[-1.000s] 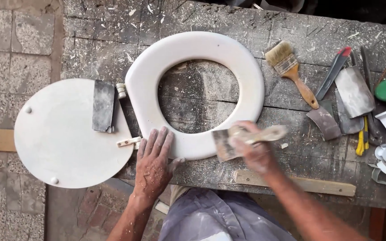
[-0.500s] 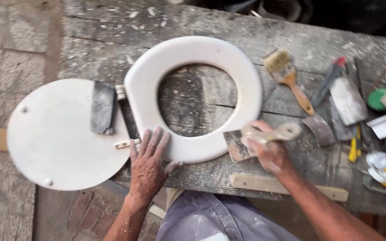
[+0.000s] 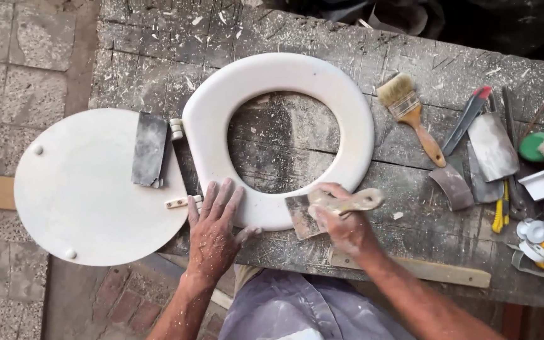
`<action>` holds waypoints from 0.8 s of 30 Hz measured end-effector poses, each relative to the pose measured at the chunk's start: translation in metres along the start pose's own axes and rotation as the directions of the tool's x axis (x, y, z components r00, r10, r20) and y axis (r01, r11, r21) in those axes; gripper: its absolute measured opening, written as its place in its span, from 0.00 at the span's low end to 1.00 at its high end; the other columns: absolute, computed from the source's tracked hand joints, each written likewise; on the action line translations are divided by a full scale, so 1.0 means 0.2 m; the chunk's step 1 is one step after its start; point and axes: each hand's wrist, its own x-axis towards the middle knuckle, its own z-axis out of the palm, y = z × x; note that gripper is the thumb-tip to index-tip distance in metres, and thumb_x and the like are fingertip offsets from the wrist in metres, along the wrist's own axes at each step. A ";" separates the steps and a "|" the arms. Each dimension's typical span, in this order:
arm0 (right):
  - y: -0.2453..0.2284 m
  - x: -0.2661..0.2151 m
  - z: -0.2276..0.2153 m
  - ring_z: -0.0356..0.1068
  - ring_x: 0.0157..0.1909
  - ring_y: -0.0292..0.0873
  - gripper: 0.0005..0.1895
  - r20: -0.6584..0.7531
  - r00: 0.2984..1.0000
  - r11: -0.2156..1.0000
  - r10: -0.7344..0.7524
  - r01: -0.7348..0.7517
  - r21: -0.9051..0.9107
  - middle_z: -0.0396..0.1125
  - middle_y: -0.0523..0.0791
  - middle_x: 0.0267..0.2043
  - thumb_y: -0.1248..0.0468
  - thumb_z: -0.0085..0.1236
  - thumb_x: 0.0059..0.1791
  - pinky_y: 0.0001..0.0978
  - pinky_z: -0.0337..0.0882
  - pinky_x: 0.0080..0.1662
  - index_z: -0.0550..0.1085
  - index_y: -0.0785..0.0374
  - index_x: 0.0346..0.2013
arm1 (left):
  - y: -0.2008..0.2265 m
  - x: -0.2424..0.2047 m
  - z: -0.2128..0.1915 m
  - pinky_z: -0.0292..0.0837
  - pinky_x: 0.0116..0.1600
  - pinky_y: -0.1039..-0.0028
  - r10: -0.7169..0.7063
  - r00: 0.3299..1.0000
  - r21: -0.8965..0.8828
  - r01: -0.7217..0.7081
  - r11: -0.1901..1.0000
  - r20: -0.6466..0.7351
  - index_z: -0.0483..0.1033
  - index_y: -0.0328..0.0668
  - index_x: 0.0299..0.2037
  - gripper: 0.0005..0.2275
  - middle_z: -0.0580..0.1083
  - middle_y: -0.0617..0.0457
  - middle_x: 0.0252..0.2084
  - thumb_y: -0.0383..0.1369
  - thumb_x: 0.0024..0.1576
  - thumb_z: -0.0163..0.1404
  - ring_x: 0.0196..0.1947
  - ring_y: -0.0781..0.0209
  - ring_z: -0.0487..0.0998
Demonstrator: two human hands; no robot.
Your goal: Scraping and brushing a toilet seat to remove old paint or debris on a workbench.
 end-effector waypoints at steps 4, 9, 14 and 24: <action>0.18 0.03 -0.12 0.70 0.32 0.39 0.24 -0.152 0.988 0.997 -0.038 0.047 0.053 0.70 0.53 0.34 0.65 0.63 0.43 0.34 0.75 0.34 0.73 0.60 0.55 | -0.02 0.01 0.00 0.29 0.74 0.42 -0.003 1.000 0.002 0.003 1.000 -0.006 0.58 0.63 0.71 0.41 0.52 0.60 0.76 0.55 0.46 0.61 0.76 0.56 0.43; -0.09 -0.04 0.07 0.63 0.24 0.36 0.20 -0.061 0.996 0.997 -0.059 0.062 0.045 0.66 0.48 0.23 0.67 0.53 0.44 0.23 0.68 0.24 0.74 0.64 0.51 | -0.01 0.00 0.00 0.30 0.74 0.41 0.012 1.000 -0.005 -0.012 1.000 -0.004 0.58 0.64 0.71 0.41 0.53 0.60 0.76 0.54 0.45 0.62 0.76 0.56 0.43; 0.19 0.04 -0.09 0.69 0.34 0.40 0.22 -0.233 0.971 0.992 -0.047 0.072 0.099 0.70 0.54 0.36 0.68 0.61 0.44 0.36 0.76 0.36 0.74 0.62 0.54 | -0.02 0.01 -0.02 0.29 0.73 0.42 -0.002 1.000 -0.010 0.002 1.000 -0.014 0.58 0.63 0.71 0.41 0.53 0.60 0.76 0.52 0.46 0.62 0.76 0.55 0.44; 0.22 0.01 -0.11 0.69 0.35 0.41 0.24 -0.256 0.962 0.983 0.092 -0.047 0.177 0.68 0.53 0.37 0.66 0.59 0.44 0.36 0.77 0.37 0.73 0.61 0.56 | 0.00 -0.01 -0.01 0.31 0.74 0.42 -0.004 1.000 -0.048 0.003 0.999 -0.019 0.59 0.65 0.70 0.40 0.54 0.61 0.75 0.52 0.45 0.62 0.76 0.56 0.46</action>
